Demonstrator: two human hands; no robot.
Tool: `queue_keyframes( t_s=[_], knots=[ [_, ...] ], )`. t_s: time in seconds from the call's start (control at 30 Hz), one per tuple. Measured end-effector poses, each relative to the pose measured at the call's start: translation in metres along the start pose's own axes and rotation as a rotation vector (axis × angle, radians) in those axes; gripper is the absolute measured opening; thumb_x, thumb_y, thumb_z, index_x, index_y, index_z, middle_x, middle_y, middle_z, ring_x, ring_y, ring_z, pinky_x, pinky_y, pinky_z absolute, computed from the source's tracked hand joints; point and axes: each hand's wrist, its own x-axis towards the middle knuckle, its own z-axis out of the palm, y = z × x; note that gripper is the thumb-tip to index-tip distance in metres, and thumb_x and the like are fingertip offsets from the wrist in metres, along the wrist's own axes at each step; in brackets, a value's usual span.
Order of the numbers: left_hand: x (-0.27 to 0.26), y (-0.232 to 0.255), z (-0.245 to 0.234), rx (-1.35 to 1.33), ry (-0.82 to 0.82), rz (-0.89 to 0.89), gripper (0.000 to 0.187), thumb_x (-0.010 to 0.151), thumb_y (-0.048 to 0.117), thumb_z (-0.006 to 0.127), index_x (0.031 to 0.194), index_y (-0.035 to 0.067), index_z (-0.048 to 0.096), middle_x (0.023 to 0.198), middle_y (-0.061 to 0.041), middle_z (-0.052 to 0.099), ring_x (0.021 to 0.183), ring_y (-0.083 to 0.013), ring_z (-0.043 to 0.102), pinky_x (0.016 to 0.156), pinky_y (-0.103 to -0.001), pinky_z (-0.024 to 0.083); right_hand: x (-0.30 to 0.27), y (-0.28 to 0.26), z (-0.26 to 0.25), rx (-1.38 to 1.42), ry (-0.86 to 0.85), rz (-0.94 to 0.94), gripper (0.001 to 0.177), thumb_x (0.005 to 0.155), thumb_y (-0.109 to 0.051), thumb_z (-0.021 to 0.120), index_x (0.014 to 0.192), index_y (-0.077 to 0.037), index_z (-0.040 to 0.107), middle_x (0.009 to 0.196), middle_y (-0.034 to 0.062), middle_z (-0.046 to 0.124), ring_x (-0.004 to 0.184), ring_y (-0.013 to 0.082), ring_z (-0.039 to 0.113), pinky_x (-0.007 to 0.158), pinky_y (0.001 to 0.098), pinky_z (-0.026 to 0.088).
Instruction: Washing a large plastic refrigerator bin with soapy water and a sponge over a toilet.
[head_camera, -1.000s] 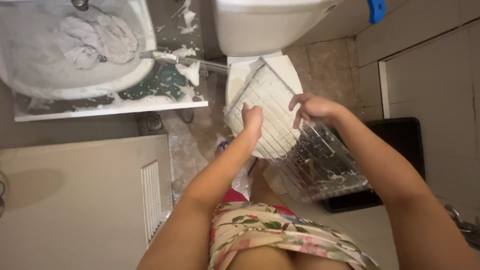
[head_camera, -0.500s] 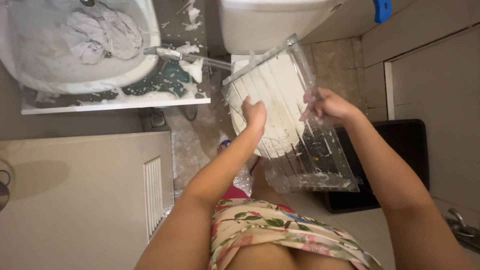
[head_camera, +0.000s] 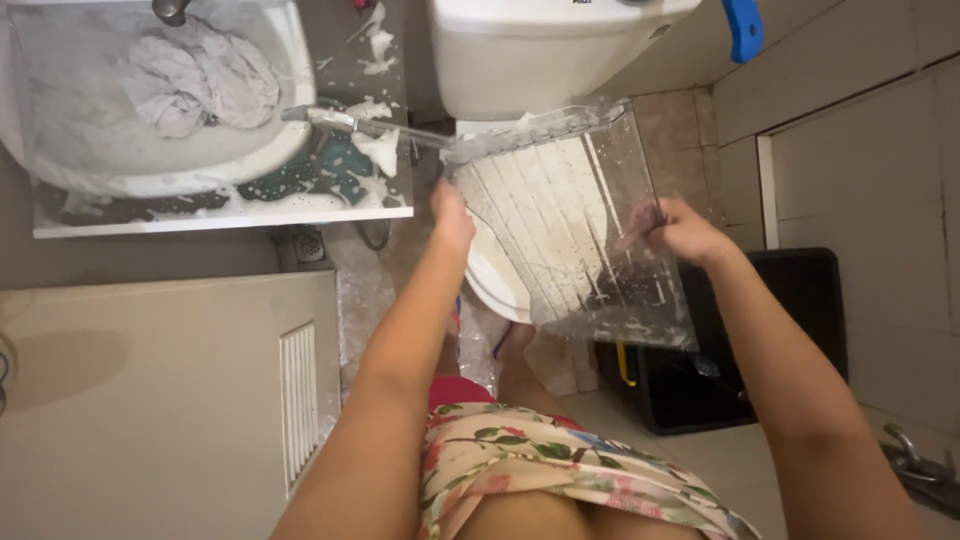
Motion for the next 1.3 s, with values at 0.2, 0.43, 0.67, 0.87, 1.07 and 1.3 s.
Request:
queue_keyframes(
  t_s=[0.2, 0.43, 0.67, 0.87, 1.07, 1.3],
  knots=[
    [-0.032, 0.028, -0.001, -0.054, 0.037, -0.225, 0.067, 0.095, 0.063, 0.044, 0.147, 0.020, 0.046, 0.123, -0.005, 0.054, 0.110, -0.0253, 0.051, 0.112, -0.064, 0.034, 0.028, 0.002, -0.026, -0.215, 0.036, -0.027, 0.039, 0.076, 0.014, 0.050, 0.106, -0.002, 0.067, 0.101, 0.0104, 0.072, 0.092, 0.0181, 0.066, 0.078, 0.0322, 0.053],
    [-0.016, 0.010, -0.012, -0.186, -0.167, -0.292, 0.072, 0.097, 0.061, 0.038, 0.157, 0.022, 0.033, 0.163, -0.007, 0.028, 0.144, -0.0367, 0.030, 0.115, -0.064, 0.028, 0.052, -0.061, -0.015, -0.510, -0.015, -0.165, 0.043, 0.068, 0.011, 0.047, 0.103, 0.000, 0.069, 0.096, 0.0132, 0.076, 0.096, 0.0236, 0.072, 0.087, 0.0383, 0.053],
    [0.014, 0.008, 0.017, -0.213, -0.232, -0.207, 0.059, 0.098, 0.028, 0.051, 0.153, 0.013, 0.036, 0.160, -0.010, 0.033, 0.144, -0.0363, 0.034, 0.115, -0.060, 0.040, 0.082, -0.088, 0.018, -1.076, 0.234, -0.120, 0.022, 0.080, -0.017, 0.068, 0.100, -0.010, 0.075, 0.094, 0.0206, 0.072, 0.092, 0.0411, 0.067, 0.079, 0.0511, 0.052],
    [0.019, 0.009, 0.020, -0.175, -0.161, -0.202, 0.046, 0.099, 0.020, 0.052, 0.143, 0.007, 0.051, 0.146, -0.018, 0.047, 0.124, -0.0309, 0.047, 0.113, -0.056, 0.042, 0.124, -0.072, 0.020, -1.255, 0.292, -0.118, 0.020, 0.096, -0.025, 0.067, 0.096, -0.008, 0.077, 0.098, 0.0241, 0.072, 0.096, 0.0429, 0.068, 0.085, 0.0530, 0.053],
    [-0.010, 0.030, 0.027, -0.113, -0.109, -0.186, 0.045, 0.097, 0.019, 0.053, 0.140, 0.005, 0.054, 0.126, -0.016, 0.050, 0.120, -0.0324, 0.048, 0.112, -0.057, 0.045, 0.142, -0.076, 0.043, -1.191, 0.248, -0.100, 0.024, 0.083, -0.014, 0.064, 0.103, -0.014, 0.078, 0.098, 0.0225, 0.072, 0.095, 0.0427, 0.068, 0.084, 0.0530, 0.054],
    [0.033, 0.002, -0.001, 0.079, -0.297, -0.018, 0.045, 0.088, 0.011, 0.055, 0.132, 0.003, 0.050, 0.120, -0.013, 0.051, 0.114, -0.0324, 0.051, 0.107, -0.061, 0.050, 0.147, -0.076, 0.071, -1.315, 0.239, -0.152, 0.030, 0.080, -0.010, 0.060, 0.105, -0.015, 0.077, 0.097, 0.0206, 0.074, 0.096, 0.0407, 0.070, 0.084, 0.0522, 0.055]
  ],
)
